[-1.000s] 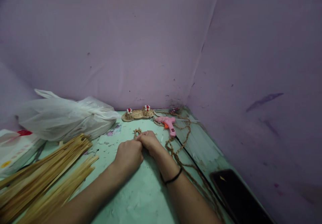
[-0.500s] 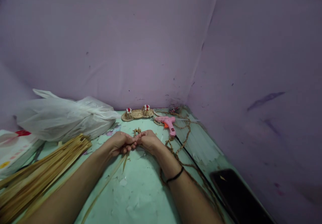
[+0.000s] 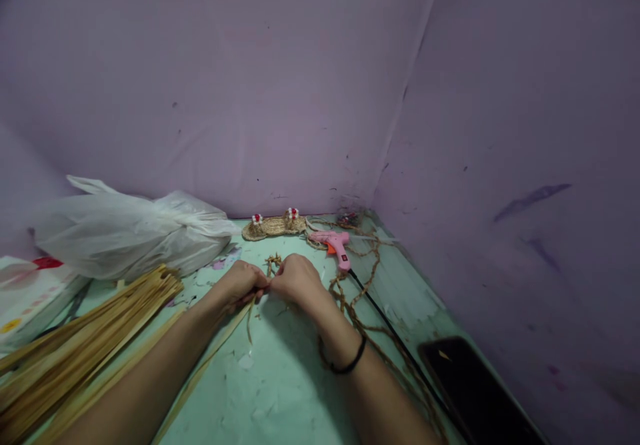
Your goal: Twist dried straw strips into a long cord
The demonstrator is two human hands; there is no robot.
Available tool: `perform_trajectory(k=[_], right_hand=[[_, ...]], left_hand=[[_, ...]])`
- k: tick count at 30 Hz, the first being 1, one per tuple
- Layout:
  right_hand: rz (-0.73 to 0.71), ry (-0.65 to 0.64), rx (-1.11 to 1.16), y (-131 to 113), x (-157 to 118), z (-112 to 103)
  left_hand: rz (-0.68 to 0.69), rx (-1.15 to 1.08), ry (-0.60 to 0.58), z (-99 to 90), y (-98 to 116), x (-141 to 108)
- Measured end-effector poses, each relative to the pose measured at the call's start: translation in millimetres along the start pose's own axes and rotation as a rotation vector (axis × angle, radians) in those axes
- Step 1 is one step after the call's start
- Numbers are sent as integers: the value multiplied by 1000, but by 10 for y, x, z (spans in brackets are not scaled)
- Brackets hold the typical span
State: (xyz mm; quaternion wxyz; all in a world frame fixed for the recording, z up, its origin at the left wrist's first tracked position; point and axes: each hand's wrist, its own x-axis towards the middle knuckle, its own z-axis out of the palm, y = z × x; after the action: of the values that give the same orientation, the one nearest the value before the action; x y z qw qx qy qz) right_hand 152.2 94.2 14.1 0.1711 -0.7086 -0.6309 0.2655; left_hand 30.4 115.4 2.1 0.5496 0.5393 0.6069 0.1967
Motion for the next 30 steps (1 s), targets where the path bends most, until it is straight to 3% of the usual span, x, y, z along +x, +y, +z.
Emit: perform_trajectory(k=[5,11,14,16,18,23,27,30], right_hand=[[58,-39,35,-58,-31,40],[-108,83,-17,-66,-114,152],[-113,-68,144,-11,-111,135],[-58,-256,306,42,-81,82],[20,-334,425,101,-34,10],[181,-16,435,172,62,-95],[220,-173,707,73,22,6],[174,-221,715,32,3,118]], left_hand=[[14,-71,-41,-5,-56,41],[55,-96,-146,-94,-121,103],[51,-107,-175,-124,-106,95],[51,-126,-183,-129,-98,94],[46,-148,-201,-128,-94,97],[48,-196,-252,-131,-85,93],[54,-186,-254,-137,-96,100],[66,-178,-241,-127,-112,113]])
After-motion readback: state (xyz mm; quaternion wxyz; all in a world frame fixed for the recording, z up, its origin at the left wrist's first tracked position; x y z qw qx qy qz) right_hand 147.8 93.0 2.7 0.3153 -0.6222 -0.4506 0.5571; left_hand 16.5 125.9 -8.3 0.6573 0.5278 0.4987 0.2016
